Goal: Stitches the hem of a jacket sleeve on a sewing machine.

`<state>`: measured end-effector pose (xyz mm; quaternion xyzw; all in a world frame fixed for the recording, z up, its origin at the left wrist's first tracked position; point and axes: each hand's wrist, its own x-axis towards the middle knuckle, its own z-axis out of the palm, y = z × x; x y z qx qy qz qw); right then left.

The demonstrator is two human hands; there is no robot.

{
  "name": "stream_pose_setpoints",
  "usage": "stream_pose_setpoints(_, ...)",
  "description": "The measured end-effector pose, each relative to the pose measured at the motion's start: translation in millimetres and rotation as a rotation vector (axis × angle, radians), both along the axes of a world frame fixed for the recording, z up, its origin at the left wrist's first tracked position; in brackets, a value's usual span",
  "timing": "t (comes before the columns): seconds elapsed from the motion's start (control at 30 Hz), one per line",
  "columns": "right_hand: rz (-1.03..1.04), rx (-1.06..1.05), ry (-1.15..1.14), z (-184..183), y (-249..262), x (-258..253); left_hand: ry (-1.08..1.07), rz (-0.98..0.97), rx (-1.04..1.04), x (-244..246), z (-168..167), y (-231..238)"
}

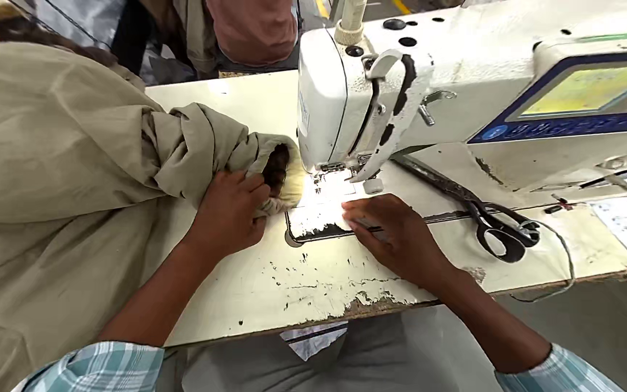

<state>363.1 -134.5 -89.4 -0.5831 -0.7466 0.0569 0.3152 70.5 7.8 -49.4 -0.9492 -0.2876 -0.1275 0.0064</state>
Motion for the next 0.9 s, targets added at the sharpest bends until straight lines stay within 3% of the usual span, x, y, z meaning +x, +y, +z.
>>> stream_pose_setpoints(0.13, 0.122, 0.116, 0.095, 3, -15, -36, -0.046, 0.049, -0.121, -34, 9, -51)
stream_pose_setpoints(0.27, 0.324, 0.119, 0.033, 10, -5, -91, -0.112, 0.155, -0.645, -49, 36, -89)
stream_pose_setpoints(0.37, 0.352, -0.151, 0.359, 16, 2, -102, -0.239, 0.176, -1.107, -62, 53, -67)
stream_pose_setpoints(0.47, 0.358, -0.455, 0.686, 19, 10, -102, -0.339, 0.192, -1.320, -58, 56, -55)
stream_pose_setpoints(0.7, 0.244, -0.451, 0.765, 14, 10, -110, -0.217, 0.302, -1.311, -44, 62, -59)
stream_pose_setpoints(0.8, 0.224, -0.451, 0.761, 14, 10, -112, -0.244, 0.405, -1.256, -33, 62, -69)
stream_pose_setpoints(0.9, 0.215, -0.445, 0.763, 15, 12, -113, -0.284, 0.387, -1.239, -34, 59, -70)
